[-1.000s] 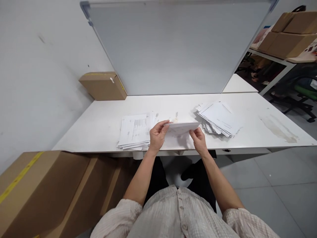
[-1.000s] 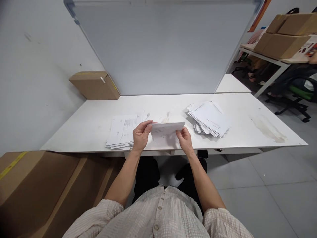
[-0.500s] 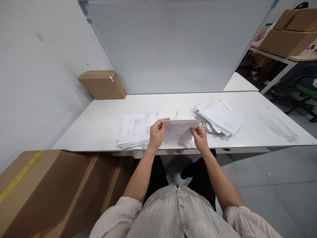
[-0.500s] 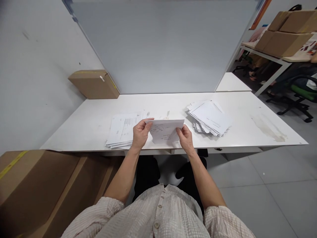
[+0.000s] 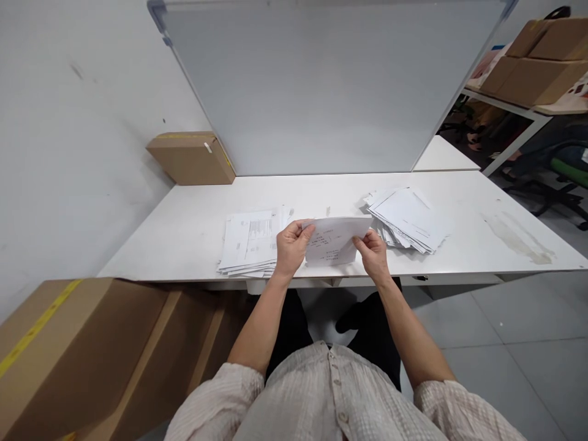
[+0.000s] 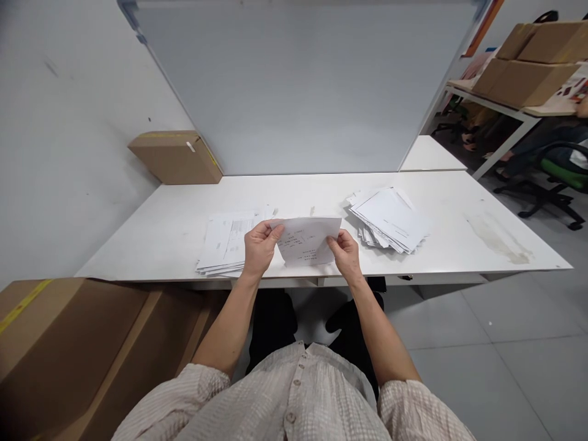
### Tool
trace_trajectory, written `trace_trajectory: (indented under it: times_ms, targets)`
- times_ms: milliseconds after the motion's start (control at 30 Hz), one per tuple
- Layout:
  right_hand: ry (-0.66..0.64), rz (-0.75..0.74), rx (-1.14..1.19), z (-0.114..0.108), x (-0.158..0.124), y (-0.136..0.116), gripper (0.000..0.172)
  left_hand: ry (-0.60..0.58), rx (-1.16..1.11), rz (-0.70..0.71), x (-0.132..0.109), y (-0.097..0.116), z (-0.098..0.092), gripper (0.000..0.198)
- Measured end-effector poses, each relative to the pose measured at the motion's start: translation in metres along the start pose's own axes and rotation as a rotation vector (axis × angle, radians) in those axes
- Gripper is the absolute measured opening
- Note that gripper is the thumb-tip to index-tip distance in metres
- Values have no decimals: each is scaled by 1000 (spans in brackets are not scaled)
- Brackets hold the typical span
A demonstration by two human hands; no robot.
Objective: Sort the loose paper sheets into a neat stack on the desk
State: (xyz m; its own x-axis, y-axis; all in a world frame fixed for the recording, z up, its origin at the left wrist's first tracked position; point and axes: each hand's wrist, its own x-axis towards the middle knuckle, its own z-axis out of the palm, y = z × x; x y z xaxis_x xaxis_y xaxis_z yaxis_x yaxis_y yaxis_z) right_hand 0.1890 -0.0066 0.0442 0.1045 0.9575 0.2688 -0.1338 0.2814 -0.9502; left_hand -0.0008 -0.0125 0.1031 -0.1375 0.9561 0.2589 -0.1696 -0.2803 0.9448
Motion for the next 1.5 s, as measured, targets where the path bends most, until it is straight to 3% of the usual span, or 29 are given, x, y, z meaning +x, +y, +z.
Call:
trace_trajectory:
  times_ms: [333,533,667,767,933,1067,1167,1233,1300,1400,1500]
  targets:
    - [10,10,45,0,1,5,17,-18,-12,3,1,-3,-1,25]
    - [-12,-13,75,-1,-1,-5,15,7,2,26,-1,7,1,23]
    - [-1,-25,51,-2,-3,-9,26,48,100,137,-3,9,-1,17]
    - [-40,47,18,-6,-6,2,35,57,112,156,-4,-1,-3,15]
    - [-103,236,-12,-11,-13,22,32,101,2,112,-1,-11,-4,17]
    - [-138,261,-79,-17,-14,17,29,237,-208,87,6,-5,-6,23]
    - [-38,191,-87,-26,-7,5,24,297,-298,52,6,-10,-15,29]
    - [70,68,-77,-35,1,-6,20,266,-249,33,3,-20,-26,31]
    - [116,-27,-101,-44,8,-16,18,153,-97,-6,-4,-33,-38,33]
    - [39,-52,-228,-53,12,-22,16,-108,198,-109,-13,-48,-53,41]
    - [-66,-21,-327,-54,8,-14,16,-241,378,-156,-17,-55,-58,40]
